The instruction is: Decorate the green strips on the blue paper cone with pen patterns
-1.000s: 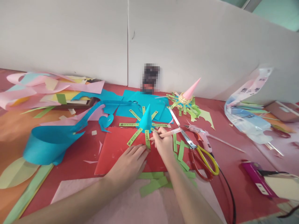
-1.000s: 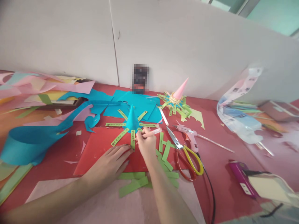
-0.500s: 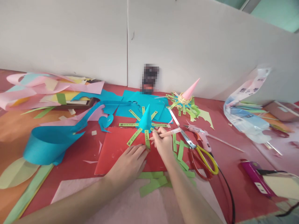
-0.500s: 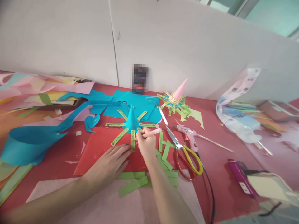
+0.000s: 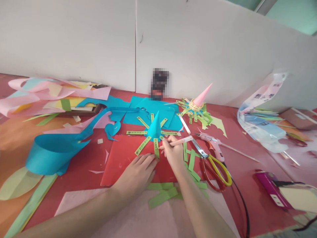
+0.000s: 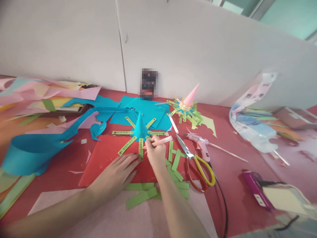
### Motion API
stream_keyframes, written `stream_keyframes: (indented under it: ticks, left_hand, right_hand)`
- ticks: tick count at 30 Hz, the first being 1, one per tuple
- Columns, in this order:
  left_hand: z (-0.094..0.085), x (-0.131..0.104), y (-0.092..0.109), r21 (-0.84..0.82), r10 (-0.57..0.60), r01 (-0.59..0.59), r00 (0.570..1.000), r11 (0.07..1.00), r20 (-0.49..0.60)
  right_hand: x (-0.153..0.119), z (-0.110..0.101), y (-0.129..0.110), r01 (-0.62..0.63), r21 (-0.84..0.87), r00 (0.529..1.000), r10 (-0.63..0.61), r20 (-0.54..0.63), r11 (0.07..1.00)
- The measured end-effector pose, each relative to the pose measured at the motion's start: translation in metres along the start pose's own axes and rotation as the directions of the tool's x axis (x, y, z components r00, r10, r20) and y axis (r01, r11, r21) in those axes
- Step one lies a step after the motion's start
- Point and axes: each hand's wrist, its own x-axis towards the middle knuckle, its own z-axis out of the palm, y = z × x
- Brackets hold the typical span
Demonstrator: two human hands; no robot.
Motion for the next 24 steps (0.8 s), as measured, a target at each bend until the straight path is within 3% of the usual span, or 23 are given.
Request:
stream_keyframes:
  ticks: [24]
  left_hand:
    - [0.0,-0.001,0.0,-0.012,-0.013,0.013,1.0,1.0,0.0]
  right_hand:
    - [-0.003,-0.003,-0.011,-0.049,0.029,0.998,0.048,0.03,0.998]
